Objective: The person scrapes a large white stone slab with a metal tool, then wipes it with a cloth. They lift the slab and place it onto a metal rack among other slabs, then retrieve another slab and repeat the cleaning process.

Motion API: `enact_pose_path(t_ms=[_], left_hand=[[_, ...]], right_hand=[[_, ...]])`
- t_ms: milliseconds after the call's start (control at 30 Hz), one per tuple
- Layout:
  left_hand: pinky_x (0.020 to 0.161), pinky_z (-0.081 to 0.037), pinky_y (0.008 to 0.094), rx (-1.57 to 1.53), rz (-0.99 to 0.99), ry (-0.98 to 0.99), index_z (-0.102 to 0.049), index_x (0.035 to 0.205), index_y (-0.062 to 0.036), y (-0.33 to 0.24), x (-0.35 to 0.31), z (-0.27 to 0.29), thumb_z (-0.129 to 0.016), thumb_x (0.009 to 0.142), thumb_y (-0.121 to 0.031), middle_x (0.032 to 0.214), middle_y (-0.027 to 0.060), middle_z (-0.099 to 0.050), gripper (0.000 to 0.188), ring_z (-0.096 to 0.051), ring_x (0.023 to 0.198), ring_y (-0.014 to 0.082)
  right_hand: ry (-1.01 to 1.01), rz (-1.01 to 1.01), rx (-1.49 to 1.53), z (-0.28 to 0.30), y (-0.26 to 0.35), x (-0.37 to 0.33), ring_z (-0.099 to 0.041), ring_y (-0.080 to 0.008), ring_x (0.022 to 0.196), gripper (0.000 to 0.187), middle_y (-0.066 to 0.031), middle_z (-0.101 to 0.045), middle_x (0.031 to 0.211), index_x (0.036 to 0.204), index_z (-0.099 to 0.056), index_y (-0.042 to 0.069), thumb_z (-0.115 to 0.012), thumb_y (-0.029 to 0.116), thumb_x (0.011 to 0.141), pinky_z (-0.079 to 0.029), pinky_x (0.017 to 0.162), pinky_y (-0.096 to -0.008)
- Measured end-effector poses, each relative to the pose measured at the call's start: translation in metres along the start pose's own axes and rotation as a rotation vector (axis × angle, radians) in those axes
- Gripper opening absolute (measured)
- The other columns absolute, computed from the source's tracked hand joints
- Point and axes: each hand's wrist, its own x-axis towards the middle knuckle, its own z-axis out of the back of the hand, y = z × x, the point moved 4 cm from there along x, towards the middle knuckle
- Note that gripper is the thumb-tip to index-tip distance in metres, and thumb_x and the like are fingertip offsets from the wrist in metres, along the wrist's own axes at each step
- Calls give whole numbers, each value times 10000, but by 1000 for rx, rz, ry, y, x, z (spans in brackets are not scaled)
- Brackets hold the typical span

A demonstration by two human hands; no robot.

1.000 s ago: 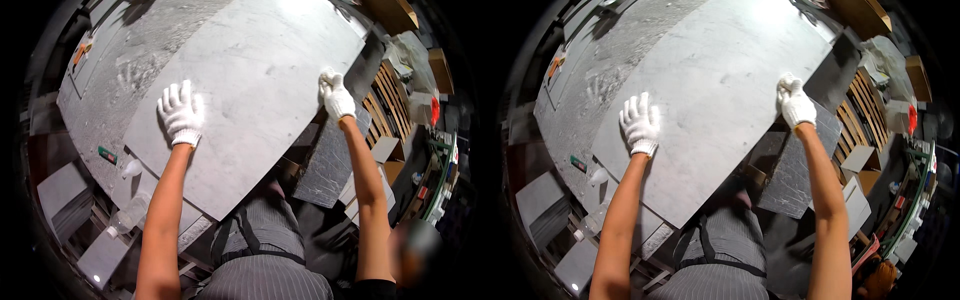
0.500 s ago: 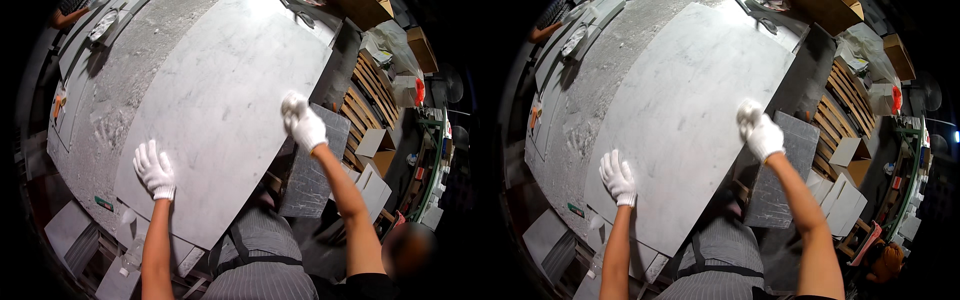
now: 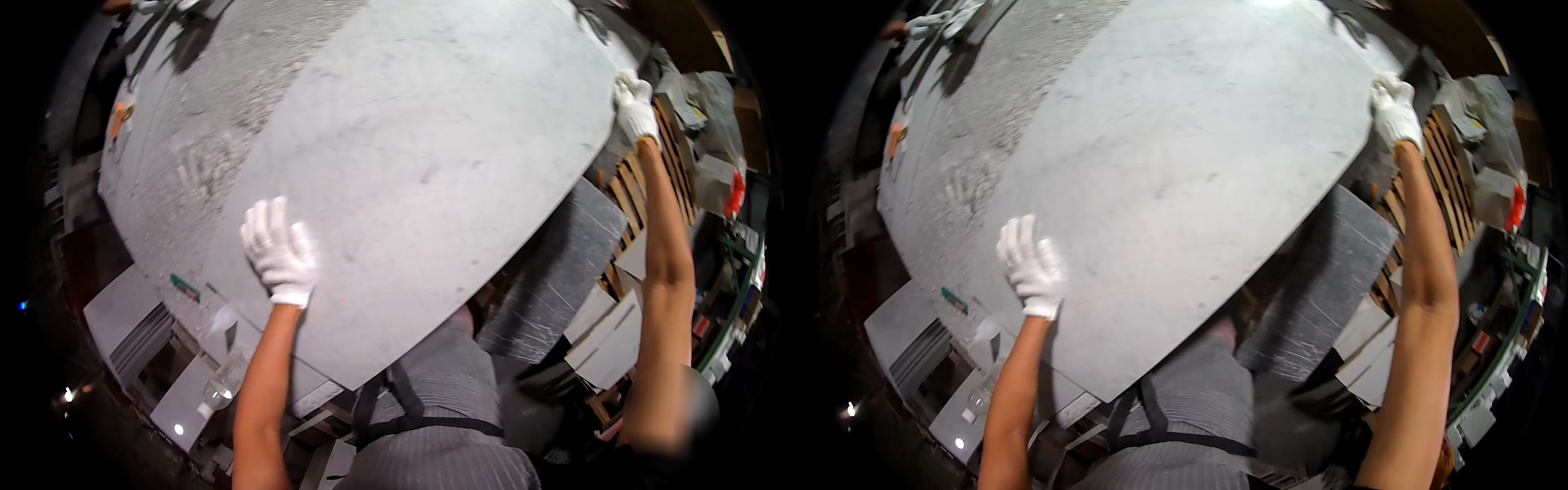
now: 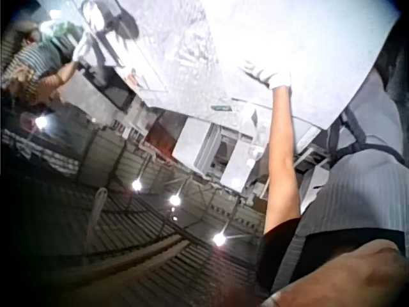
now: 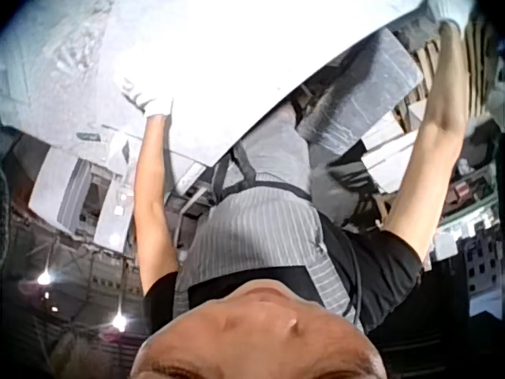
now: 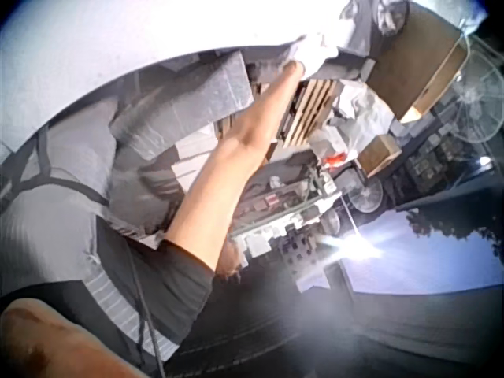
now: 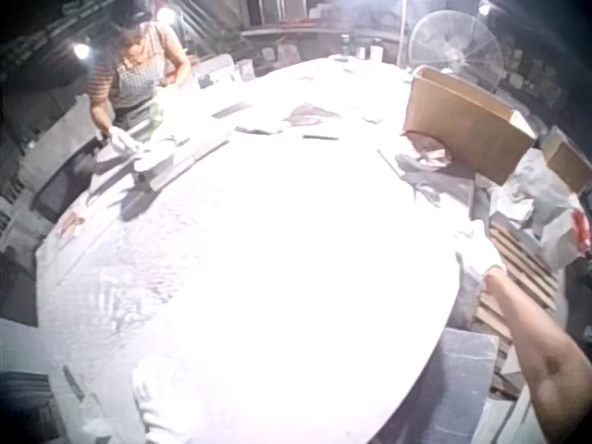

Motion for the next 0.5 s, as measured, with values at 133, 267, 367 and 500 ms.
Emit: enact_pose_path(t_ms=[133,267,367,500], left_hand=[[1113,-288,494,13,37,17,-523,1370,-122,4,-6,-3,-520,954,-302,1398,146,-468,453,-407,1317,344],[1130,-266,485,-8,99,24,-532,1358,-164,6,-8,-7,-531,937,-345,1402,129,-461,458,-392,1326,324],[1137,-262,478,-14,133,15,-532,1351,-215,7,-6,-8,-526,943,-370,1395,109,-483,436,-396,1332,309],[1104,-290,486,-38,113,-122,-565,1270,-180,14,-12,-10,-533,916,-361,1306,82,-519,399,-425,1270,284]], right_hand=[[-48,6,169,-12,33,-49,-605,-181,1051,300,-95,-622,1144,1269,-450,50,-455,225,1025,-467,904,-315],[173,-335,-284,-12,117,-148,-657,-285,991,410,-162,-673,1099,1284,-455,126,-455,424,1003,-504,902,-389],[249,-373,-169,-25,160,-236,-684,-292,933,381,-176,-686,1034,1175,-588,169,-445,471,992,-543,841,-408],[278,-105,-211,-64,213,-361,-685,-319,671,288,-141,-680,802,1140,-529,162,-556,372,944,-558,573,-429]])
